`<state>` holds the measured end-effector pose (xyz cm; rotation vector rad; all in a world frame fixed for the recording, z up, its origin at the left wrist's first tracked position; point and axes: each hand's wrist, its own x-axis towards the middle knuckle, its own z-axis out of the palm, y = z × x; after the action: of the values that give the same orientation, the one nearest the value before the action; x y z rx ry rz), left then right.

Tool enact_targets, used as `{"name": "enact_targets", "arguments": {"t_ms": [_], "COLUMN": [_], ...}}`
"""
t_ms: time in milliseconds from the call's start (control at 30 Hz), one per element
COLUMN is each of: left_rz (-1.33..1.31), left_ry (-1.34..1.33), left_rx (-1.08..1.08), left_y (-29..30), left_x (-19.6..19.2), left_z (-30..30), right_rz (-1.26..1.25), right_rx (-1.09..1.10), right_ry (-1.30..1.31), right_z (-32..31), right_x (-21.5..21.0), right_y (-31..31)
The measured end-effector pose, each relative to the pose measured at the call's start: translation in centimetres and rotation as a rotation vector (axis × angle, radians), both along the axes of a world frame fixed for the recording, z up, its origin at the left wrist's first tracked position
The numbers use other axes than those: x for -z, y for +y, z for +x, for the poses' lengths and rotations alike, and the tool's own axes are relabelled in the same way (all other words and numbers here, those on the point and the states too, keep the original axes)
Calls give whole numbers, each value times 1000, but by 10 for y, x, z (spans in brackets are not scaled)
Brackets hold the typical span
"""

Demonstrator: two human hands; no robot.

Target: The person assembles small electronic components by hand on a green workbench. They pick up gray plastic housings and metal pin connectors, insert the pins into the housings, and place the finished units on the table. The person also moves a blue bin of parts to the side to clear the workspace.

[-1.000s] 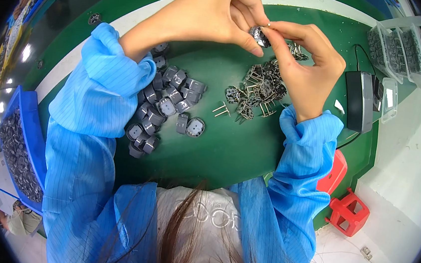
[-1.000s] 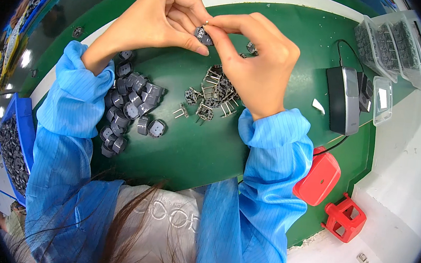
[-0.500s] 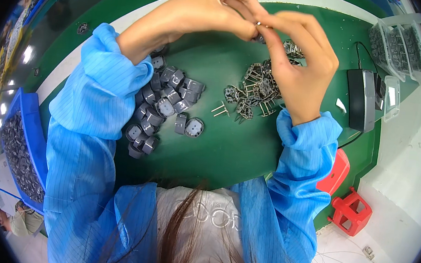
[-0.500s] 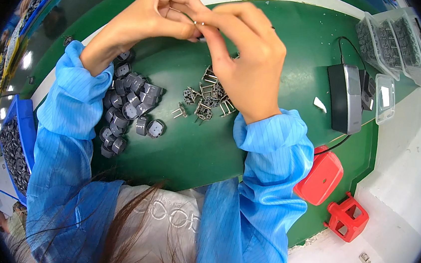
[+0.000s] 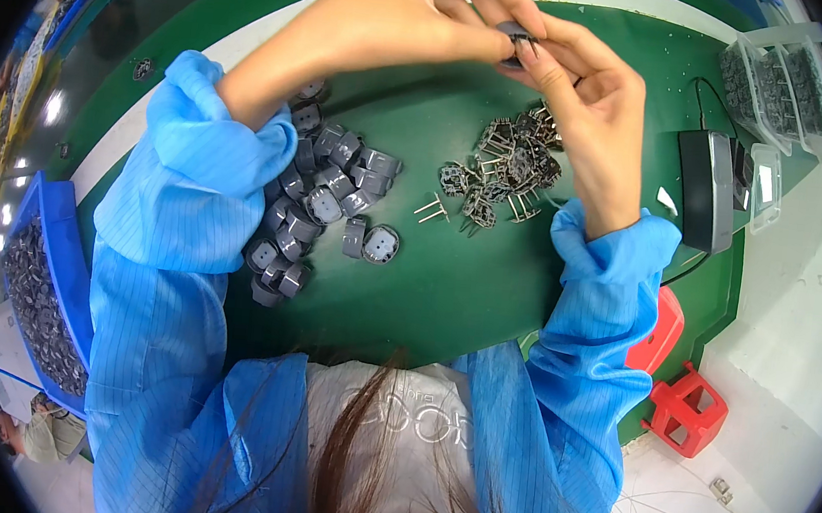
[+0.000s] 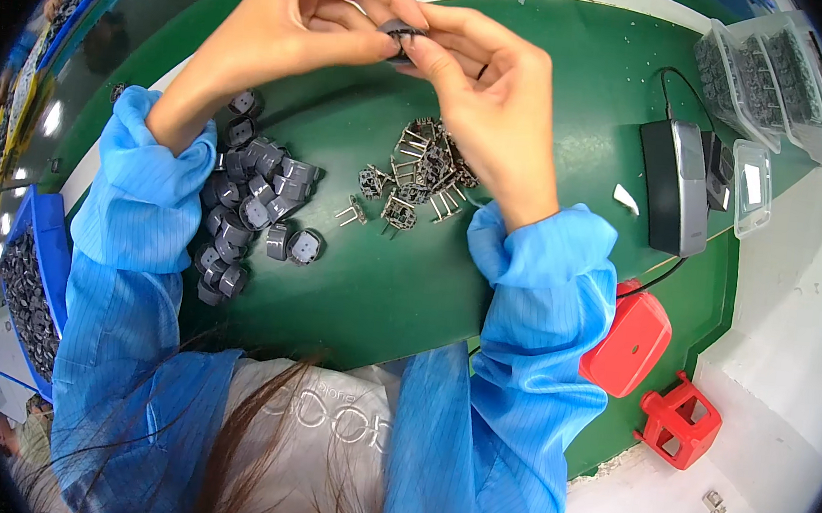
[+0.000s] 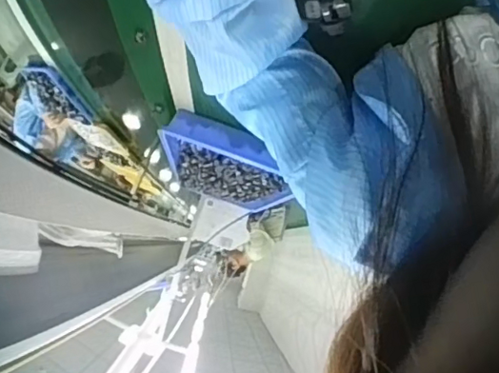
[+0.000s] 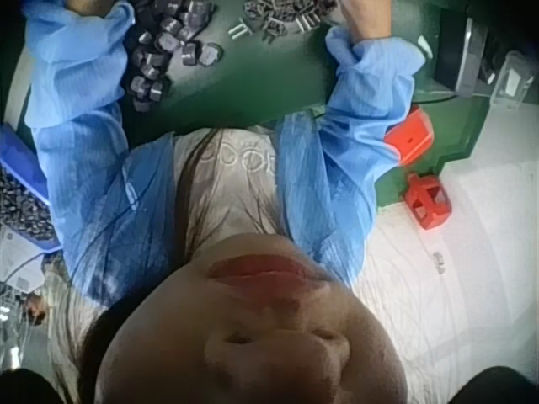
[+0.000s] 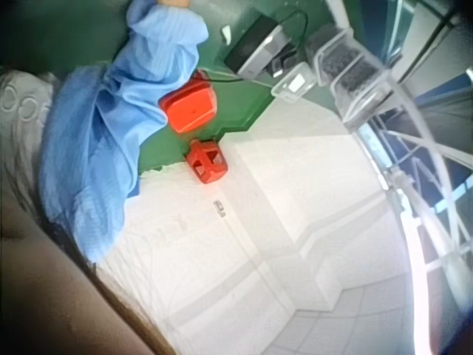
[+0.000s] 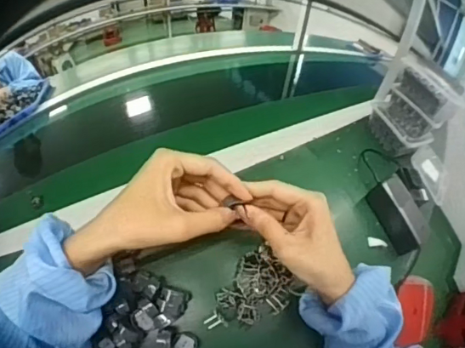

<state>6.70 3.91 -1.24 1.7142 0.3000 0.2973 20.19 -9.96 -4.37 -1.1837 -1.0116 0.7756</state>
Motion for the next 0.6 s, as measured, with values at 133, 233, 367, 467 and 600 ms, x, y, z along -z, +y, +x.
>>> {"name": "enact_targets", "arguments": {"t_ms": [133, 233, 367, 467, 600], "left_rz": [84, 53, 23, 50, 61], "left_ry": [4, 22, -14, -82, -95], "left_rx": [-57, -25, 24, 20, -42], "left_y": [17, 25, 17, 13, 2], "left_x": [-5, 0, -1, 3, -7], "left_z": [-4, -6, -3, -2, -2], "right_rz": [-83, -157, -115, -43, 38], "right_rx": [54, 88, -11, 25, 90], "right_ry": [-105, -130, -77, -96, -121], "right_z": [22, 28, 15, 14, 6], "right_x": [-4, -9, -10, -10, -10], "right_y": [-2, -4, -6, -5, -5]}}
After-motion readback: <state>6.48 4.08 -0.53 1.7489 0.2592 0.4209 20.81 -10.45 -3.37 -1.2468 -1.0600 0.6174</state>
